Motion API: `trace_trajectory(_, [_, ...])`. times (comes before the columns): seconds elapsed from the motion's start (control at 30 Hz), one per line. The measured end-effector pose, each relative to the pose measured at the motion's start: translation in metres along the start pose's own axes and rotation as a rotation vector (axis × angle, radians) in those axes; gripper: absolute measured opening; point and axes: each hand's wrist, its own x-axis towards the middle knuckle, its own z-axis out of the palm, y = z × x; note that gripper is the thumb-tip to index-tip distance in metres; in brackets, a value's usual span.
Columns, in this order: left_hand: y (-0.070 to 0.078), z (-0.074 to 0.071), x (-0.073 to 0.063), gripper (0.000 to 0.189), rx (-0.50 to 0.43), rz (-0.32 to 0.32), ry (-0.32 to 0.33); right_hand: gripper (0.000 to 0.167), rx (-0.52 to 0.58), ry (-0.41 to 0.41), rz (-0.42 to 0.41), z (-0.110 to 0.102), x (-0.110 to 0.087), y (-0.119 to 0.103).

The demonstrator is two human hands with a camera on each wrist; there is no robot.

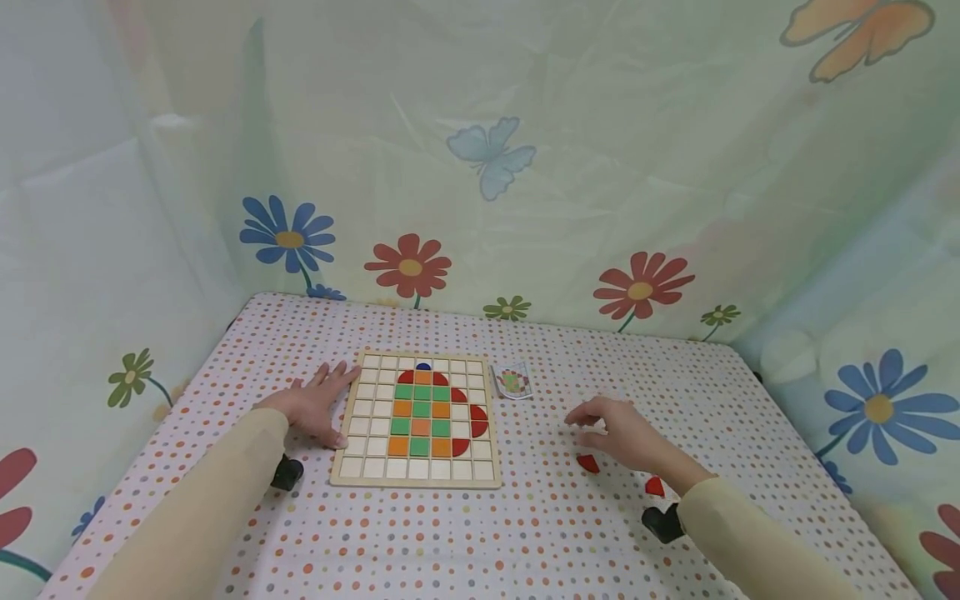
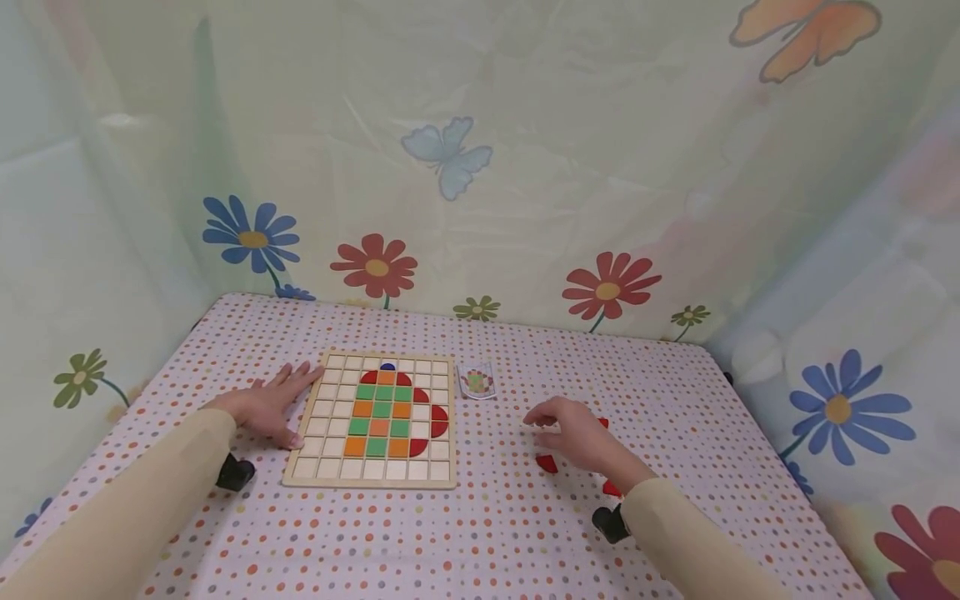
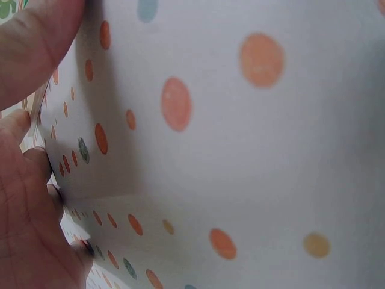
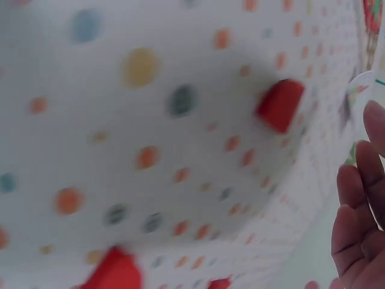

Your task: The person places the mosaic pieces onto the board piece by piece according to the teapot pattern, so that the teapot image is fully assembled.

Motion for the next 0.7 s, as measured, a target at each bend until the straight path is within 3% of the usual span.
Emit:
trace_trajectory(0.13, [0.0, 0.0, 0.0, 0.117, -0.001, -0.003, -0.002, 0.023, 0.008, -0.081, 0.059, 0.003, -0.01, 0.01])
trace_trajectory(0.33, [0.002, -0.001, -0.001, 0.116, 0.0, -0.005, 0.005, 0.024, 0.015, -0.125, 0.118, 0.008, -0.014, 0.021])
trace_trajectory(0.5, [0.003, -0.001, -0.002, 0.116, -0.001, -0.004, 0.001, 0.022, 0.042, -0.125, 0.16, 0.01, -0.014, 0.025])
trace_trajectory(0.7, [0.002, -0.001, -0.002, 0.116, -0.004, -0.004, -0.002, 0.021, 0.024, -0.068, 0.137, 0.019, -0.013, 0.023])
